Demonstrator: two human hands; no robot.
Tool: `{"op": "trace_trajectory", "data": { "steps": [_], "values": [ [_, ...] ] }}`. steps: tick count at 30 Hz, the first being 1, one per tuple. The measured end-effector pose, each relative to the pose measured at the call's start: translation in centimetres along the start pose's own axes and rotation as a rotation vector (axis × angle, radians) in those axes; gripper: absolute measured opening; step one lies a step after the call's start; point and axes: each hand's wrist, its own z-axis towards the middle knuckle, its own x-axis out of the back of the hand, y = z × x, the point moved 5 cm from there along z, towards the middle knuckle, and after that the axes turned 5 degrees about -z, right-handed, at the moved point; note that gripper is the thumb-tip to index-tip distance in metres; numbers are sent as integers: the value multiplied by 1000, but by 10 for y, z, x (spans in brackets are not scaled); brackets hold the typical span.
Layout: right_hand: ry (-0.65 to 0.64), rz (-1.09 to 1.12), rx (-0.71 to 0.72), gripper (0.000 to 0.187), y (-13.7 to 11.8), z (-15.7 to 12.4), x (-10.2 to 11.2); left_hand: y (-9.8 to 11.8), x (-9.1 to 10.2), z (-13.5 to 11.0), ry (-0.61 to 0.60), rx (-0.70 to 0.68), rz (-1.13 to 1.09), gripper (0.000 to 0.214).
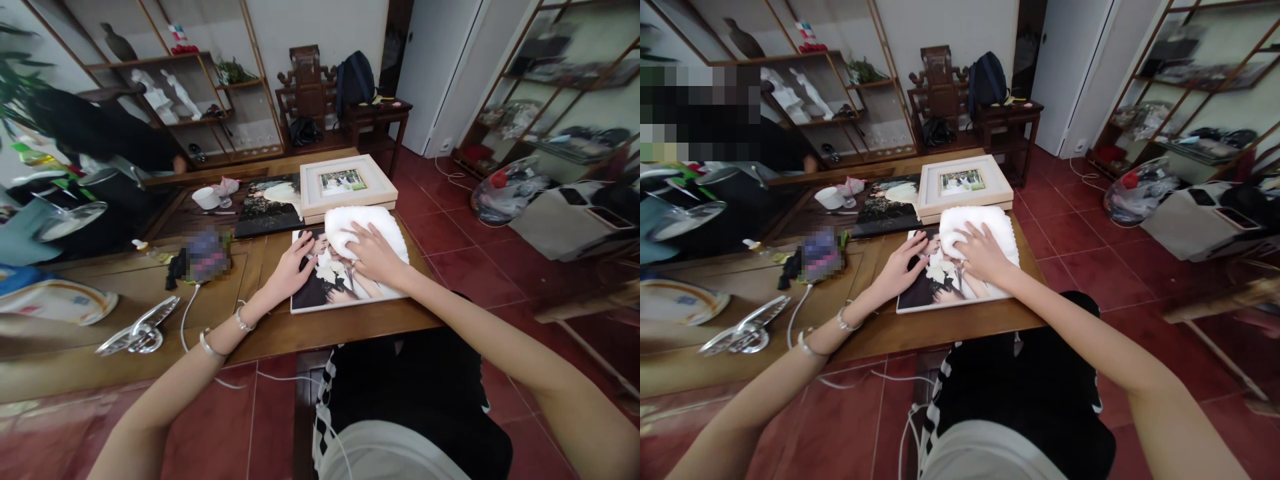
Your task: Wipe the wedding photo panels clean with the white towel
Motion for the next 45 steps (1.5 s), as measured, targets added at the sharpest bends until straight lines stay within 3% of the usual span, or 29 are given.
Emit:
{"op": "trace_trajectory", "data": {
  "steps": [7, 15, 18, 24, 28, 33, 37, 40, 45],
  "values": [
    [-23, -17, -49, 31, 0, -11, 8, 6, -3, -3, -57, -41, -1, 61],
    [-102, 65, 56, 21, -64, -78, 27, 3, -7, -3, -65, -28, 9, 60],
    [-107, 105, 83, 18, -72, -90, 29, 3, -6, -1, -60, -24, 7, 60],
    [-137, 140, 18, 33, -54, -73, 37, 0, -7, 1, -55, 13, -3, 61],
    [-154, 124, -40, 38, -41, -52, 41, 3, -10, -1, -120, -41, -4, 69],
    [-120, 75, -95, 36, -19, -7, 29, 3, -11, -4, -196, -57, -9, 75],
    [-98, 76, -28, 38, -6, 18, 18, 3, -11, -4, -210, -50, -6, 72],
    [-112, 80, 43, 37, -8, 9, 17, 0, -13, -2, -187, -27, -14, 60],
    [-184, 109, 111, 32, -39, -44, 32, -4, -17, -1, -178, -25, -20, 56]
  ]
}}
